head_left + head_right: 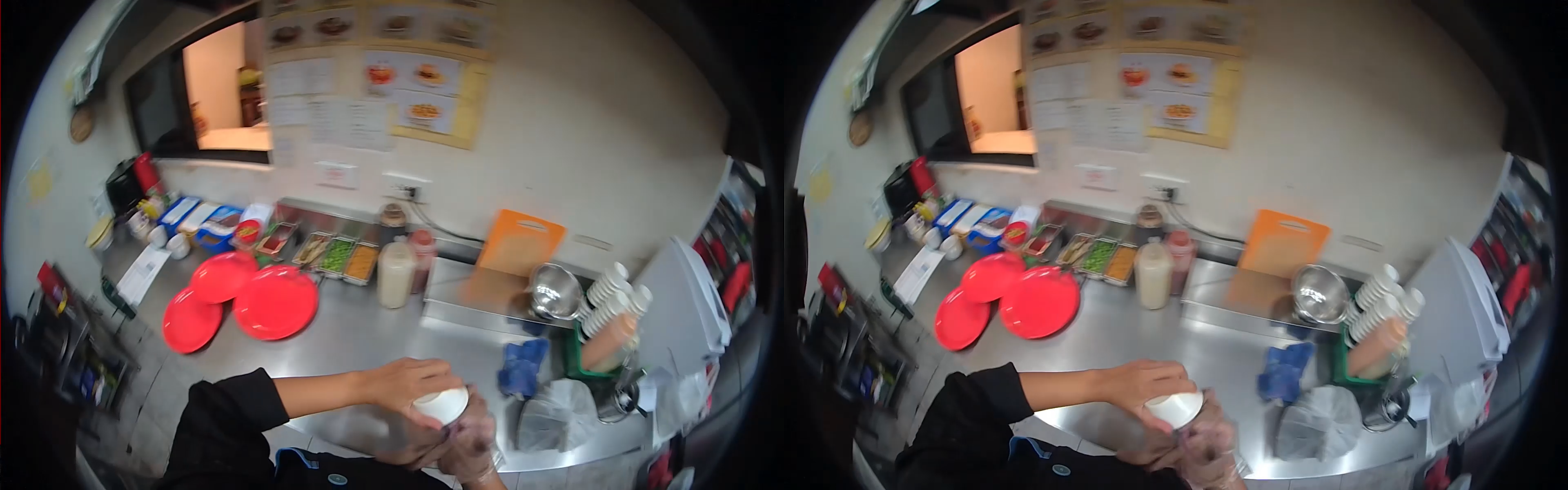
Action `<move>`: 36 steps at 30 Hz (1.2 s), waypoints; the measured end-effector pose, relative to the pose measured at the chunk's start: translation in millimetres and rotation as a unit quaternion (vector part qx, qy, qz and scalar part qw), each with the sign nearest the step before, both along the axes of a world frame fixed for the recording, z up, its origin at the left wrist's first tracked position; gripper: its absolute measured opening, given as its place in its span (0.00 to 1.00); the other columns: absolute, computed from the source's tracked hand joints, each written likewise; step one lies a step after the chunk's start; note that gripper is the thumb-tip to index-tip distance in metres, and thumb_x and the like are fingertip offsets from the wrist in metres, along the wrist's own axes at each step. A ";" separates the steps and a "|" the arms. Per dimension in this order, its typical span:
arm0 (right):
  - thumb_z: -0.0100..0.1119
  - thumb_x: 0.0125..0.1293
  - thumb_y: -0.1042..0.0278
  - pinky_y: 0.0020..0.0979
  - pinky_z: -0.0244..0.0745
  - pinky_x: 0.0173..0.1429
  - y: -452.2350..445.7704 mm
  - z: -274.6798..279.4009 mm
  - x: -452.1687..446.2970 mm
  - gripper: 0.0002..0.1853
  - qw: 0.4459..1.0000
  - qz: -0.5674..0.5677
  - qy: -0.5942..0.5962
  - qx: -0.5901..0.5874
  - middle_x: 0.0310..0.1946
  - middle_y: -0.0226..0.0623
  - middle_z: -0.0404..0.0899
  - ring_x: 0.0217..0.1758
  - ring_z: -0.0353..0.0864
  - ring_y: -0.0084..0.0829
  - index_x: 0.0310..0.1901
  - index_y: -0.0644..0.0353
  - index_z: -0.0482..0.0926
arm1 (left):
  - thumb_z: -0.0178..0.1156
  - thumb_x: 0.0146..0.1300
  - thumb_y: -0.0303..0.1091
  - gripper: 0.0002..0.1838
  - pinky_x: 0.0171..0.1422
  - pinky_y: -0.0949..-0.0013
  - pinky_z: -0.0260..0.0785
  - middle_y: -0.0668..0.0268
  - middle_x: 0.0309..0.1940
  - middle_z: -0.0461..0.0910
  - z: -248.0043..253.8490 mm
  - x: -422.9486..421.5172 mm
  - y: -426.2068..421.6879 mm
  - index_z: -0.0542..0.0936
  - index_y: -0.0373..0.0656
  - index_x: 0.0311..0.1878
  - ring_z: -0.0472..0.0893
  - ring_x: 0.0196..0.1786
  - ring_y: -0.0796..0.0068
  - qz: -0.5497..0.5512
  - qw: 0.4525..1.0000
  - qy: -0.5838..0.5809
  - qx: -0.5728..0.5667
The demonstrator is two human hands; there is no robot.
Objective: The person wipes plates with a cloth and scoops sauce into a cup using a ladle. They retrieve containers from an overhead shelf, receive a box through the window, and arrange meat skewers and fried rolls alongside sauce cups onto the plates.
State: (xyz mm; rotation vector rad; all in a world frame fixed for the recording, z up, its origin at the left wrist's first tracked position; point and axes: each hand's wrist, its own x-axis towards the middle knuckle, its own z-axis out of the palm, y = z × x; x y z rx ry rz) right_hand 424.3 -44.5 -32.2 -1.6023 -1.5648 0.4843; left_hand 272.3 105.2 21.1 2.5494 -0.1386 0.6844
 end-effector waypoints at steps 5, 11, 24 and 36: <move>0.52 0.65 0.61 0.36 0.73 0.48 54.0 -14.4 -35.0 0.14 0.909 -0.069 0.389 0.133 0.36 0.38 0.77 0.41 0.77 0.37 0.39 0.65 0.77 | 0.74 0.45 0.45 0.34 0.51 0.62 0.71 0.57 0.48 0.70 -64.7 -197.8 2.6 0.71 0.41 0.52 0.74 0.51 0.58 0.309 0.943 -0.105 -0.059; 0.54 0.65 0.61 0.36 0.71 0.50 156.4 -18.2 -20.0 0.14 0.974 -0.183 -0.042 0.126 0.37 0.39 0.77 0.42 0.77 0.38 0.40 0.66 0.78 | 0.77 0.34 0.31 0.43 0.57 0.62 0.65 0.57 0.49 0.61 -127.2 -394.5 -50.1 0.63 0.39 0.56 0.67 0.53 0.62 0.635 0.686 -0.232 -0.270; 0.62 0.60 0.59 0.35 0.69 0.39 405.2 46.9 -458.2 0.15 0.987 -0.057 -0.071 0.130 0.24 0.41 0.74 0.30 0.75 0.36 0.26 0.65 0.76 | 0.81 0.32 0.39 0.43 0.54 0.65 0.66 0.60 0.45 0.66 -120.1 -627.1 5.0 0.71 0.41 0.54 0.70 0.50 0.63 0.743 0.632 -0.114 -0.186; 0.56 0.54 0.67 0.40 0.78 0.43 717.6 -52.8 -779.1 0.08 0.887 0.175 -0.422 0.062 0.35 0.42 0.83 0.41 0.83 0.41 0.34 0.54 0.83 | 0.81 0.34 0.39 0.40 0.53 0.65 0.68 0.59 0.45 0.67 -86.5 -793.2 192.7 0.73 0.40 0.54 0.71 0.49 0.61 0.711 0.680 -0.069 -0.165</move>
